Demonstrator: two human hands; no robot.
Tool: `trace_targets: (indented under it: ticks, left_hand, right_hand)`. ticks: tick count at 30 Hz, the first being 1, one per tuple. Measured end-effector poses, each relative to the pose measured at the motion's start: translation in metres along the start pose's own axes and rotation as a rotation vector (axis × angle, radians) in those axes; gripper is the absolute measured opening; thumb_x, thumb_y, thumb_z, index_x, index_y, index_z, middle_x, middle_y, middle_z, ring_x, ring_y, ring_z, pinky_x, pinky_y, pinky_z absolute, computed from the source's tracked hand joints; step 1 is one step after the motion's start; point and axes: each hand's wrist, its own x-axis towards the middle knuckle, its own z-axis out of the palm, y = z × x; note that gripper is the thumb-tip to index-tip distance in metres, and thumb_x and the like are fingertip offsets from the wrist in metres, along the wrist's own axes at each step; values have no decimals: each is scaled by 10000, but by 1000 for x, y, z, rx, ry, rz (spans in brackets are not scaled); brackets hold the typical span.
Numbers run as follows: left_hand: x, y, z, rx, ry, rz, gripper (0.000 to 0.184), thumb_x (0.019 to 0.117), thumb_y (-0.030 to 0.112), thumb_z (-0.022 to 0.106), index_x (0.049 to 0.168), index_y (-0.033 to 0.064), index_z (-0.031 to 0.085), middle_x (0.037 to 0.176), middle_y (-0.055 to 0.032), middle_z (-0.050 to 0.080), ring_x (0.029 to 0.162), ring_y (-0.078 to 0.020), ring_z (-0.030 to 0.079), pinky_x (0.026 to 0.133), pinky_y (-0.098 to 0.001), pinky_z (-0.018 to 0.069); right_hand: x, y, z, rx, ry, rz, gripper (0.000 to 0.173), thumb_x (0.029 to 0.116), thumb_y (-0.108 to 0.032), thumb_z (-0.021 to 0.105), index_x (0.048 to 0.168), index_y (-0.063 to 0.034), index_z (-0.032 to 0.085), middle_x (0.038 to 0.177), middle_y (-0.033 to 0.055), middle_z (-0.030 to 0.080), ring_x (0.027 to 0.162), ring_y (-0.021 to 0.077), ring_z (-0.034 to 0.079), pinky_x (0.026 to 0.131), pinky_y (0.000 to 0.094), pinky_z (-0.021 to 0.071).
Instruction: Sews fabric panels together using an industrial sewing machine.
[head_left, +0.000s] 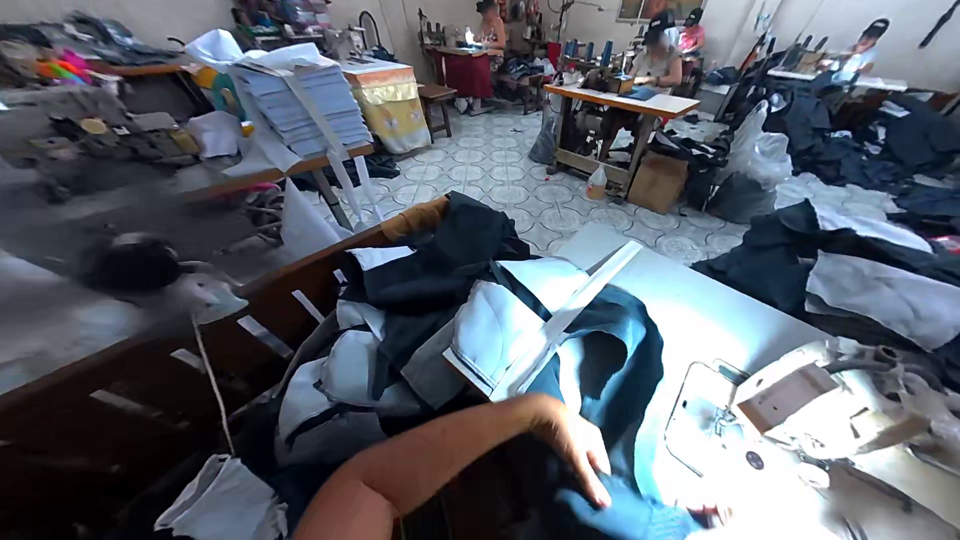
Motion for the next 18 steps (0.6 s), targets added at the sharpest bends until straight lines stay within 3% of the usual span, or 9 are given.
trace_targets:
  ticks: [1, 3, 5, 7, 9, 11, 14, 16, 18]
  left_hand:
    - [-4, 11, -11, 185, 43, -72, 275, 982, 150, 669, 1012, -117, 726, 952, -243, 706, 935, -332, 651, 886, -522, 476]
    - [-5, 16, -22, 559, 297, -165, 230, 980, 121, 644, 1118, -40, 731, 1069, -265, 711, 1078, -432, 657, 995, -658, 415]
    - [12, 5, -17, 776, 528, -324, 388, 965, -9, 575, 1340, 56, 651, 1264, -250, 651, 1285, -429, 565, 1189, -700, 188]
    - [32, -2, -4, 863, 487, -513, 538, 972, -89, 510, 1487, 69, 524, 1447, -236, 547, 1436, -394, 431, 1236, -661, 37]
    - [42, 3, 15, 958, 424, -605, 480, 991, -92, 471, 1460, -3, 521, 1387, -231, 581, 1349, -380, 510, 1211, -584, 213]
    - [44, 7, 31, 1088, 440, -536, 303, 987, -69, 486, 1249, -70, 638, 1152, -202, 675, 1100, -340, 635, 1015, -469, 427]
    - [45, -11, 43, 1215, 630, -68, 161, 909, -57, 602, 1015, -62, 724, 959, -175, 717, 910, -318, 693, 817, -443, 515]
    - [55, -36, 42, 1110, 697, 286, 237, 896, -50, 609, 1096, -42, 737, 1043, -174, 741, 973, -321, 713, 830, -451, 546]
    - [63, -47, 44, 904, 734, 360, 263, 886, -47, 621, 1118, -29, 743, 1105, -184, 739, 1020, -348, 716, 811, -485, 575]
  right_hand:
    - [5, 1, -3, -212, 85, -67, 201, 933, -150, 713, 1038, 22, 715, 914, 85, 703, 869, 150, 656, 825, 356, 523]
    - [24, 9, 3, -690, 519, -240, 150, 928, -111, 686, 976, 16, 750, 896, 203, 723, 866, 366, 721, 764, 559, 571]
    - [55, 20, 14, -908, 891, -270, 164, 931, -40, 612, 1016, -25, 752, 959, 214, 714, 905, 415, 709, 768, 584, 561]
    - [79, 37, 20, -953, 1009, -278, 226, 947, 3, 575, 1070, -34, 761, 987, 203, 715, 923, 408, 699, 823, 578, 524]
    - [88, 52, 21, -967, 1060, -358, 189, 908, 38, 625, 1014, -19, 771, 918, 195, 708, 888, 402, 695, 826, 588, 516]
    - [87, 61, 21, -960, 1048, -433, 176, 871, 61, 652, 985, -10, 766, 876, 183, 694, 928, 406, 677, 846, 590, 500]
    - [82, 68, 24, -1007, 1049, -536, 191, 899, 27, 603, 989, 2, 769, 911, 177, 723, 1074, 449, 661, 908, 607, 496]
    - [79, 71, 31, -1087, 1108, -559, 217, 931, -18, 564, 972, -29, 776, 949, 140, 741, 1123, 400, 663, 932, 535, 511]
    - [72, 73, 33, -1138, 1130, -462, 225, 921, 0, 577, 1019, -41, 775, 1003, 125, 745, 1108, 359, 676, 915, 496, 526]
